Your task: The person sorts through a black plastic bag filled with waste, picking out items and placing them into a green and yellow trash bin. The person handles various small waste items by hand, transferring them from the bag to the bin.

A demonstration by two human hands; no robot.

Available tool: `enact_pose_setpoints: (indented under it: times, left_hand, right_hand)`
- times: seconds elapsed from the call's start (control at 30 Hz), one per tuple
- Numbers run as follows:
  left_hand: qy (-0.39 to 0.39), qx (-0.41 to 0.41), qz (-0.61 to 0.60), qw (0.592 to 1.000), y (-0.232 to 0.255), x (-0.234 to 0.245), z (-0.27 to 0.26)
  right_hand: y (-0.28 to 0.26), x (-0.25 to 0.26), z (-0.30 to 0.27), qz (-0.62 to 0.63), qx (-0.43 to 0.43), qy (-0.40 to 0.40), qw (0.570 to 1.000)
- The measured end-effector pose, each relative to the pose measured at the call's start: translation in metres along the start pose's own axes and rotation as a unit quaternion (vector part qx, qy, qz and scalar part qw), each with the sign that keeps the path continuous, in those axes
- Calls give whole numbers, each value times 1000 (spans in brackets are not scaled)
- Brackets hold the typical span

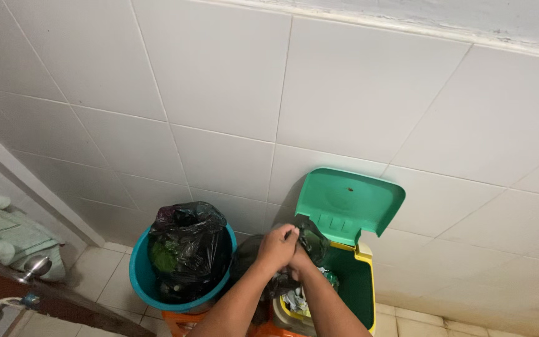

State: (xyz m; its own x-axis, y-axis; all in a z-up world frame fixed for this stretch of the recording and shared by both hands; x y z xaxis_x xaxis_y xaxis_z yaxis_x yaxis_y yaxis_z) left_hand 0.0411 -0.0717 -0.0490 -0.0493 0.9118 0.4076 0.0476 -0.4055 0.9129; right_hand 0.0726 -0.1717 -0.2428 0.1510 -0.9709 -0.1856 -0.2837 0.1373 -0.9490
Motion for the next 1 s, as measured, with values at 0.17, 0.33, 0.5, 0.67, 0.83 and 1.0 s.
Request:
enact_pose_setpoints:
  times: [0.17,0.33,0.5,0.67,0.83,1.0]
  left_hand:
    - [-35,42,-88,995,3,2,9]
    - [-2,14,-214,977,13,5,19]
    - [89,-10,-131,987,16,38,23]
    - [120,65,-37,990,0,50,25]
    - [109,39,2,993,-7,44,23]
    - [88,52,1,995,-7,37,21]
  right_hand:
    - [10,-8,9,-3,17,54,998]
    - [20,-43,5,-338,103,-103,930]
    - [3,-44,-7,-511,130,-176,831]
    - [-85,-30,-48,-408,18,-120,905]
    - [-174,-7,-83,-437,212,61,872]
    - [-180,33,-88,-466,294,187,813]
Point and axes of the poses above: each hand's wrist, its own z-axis towards the middle knuckle, its own x-axis out of the back of the hand, y = z × x, the point moved 6 cm from there along z, towards the middle knuckle, and after that the axes turned 9 degrees about x, right-handed, at the moved point
